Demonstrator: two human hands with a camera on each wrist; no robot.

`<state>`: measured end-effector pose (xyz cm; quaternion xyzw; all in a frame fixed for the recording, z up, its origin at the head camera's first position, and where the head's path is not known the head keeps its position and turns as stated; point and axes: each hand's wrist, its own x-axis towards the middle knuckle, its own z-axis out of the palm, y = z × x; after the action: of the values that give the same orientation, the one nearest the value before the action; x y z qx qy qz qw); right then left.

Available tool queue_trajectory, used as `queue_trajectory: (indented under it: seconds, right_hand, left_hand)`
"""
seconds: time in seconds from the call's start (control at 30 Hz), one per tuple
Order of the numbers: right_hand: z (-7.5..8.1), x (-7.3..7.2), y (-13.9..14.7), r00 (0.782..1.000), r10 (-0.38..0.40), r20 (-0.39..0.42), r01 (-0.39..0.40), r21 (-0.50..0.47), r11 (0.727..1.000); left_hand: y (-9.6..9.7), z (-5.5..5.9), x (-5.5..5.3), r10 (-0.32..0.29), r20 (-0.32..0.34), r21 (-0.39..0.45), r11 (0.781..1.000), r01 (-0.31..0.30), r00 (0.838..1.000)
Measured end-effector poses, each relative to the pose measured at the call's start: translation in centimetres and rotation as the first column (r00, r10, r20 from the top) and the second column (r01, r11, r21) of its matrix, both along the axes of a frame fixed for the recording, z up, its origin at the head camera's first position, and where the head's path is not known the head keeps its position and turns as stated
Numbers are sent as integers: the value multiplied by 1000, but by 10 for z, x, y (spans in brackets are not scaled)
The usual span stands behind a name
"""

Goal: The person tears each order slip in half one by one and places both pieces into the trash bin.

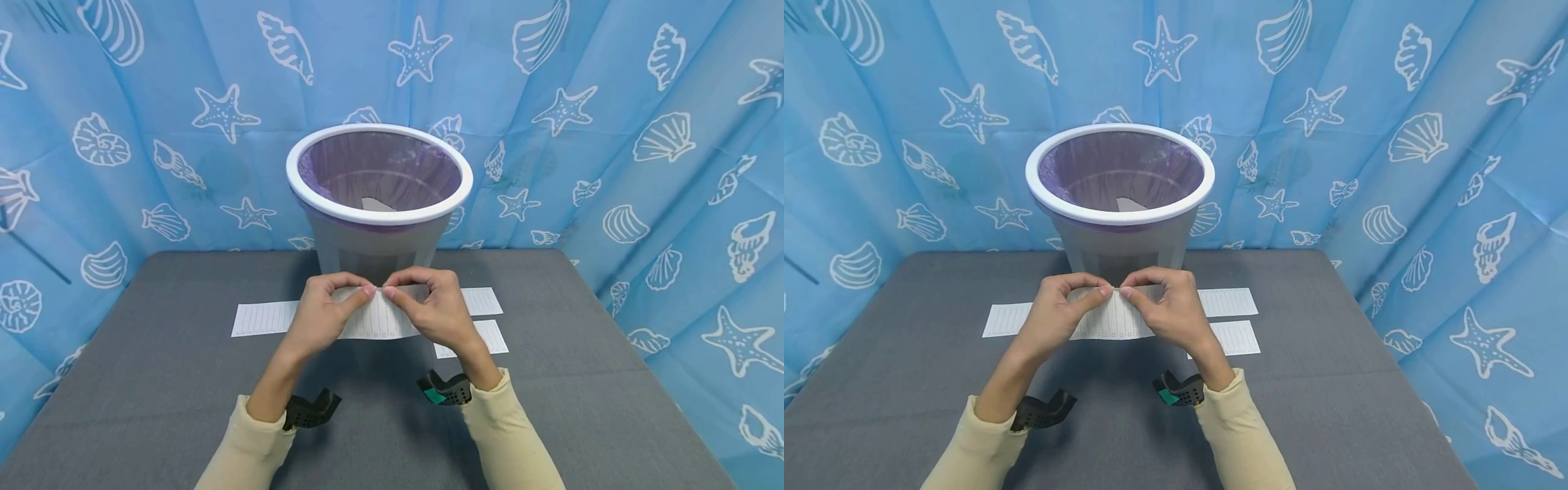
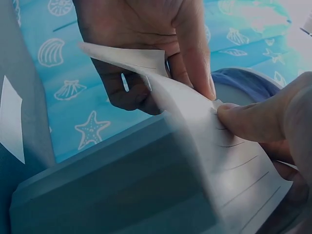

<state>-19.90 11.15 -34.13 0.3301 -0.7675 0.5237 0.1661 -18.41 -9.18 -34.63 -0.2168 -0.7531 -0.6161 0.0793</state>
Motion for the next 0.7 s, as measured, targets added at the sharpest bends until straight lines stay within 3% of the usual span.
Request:
queue_trajectory:
  seconds: [0.37,0.7]
  right_hand:
    - [2,0,0,1000,-6,15,7,-58,998]
    - [4,1,2,999,-5,53,10,-89,996]
  left_hand:
    - [-4,3,-1,47,14,-7,999,-47,999]
    - [-8,0,-5,95,-24,-55,994,-97,995]
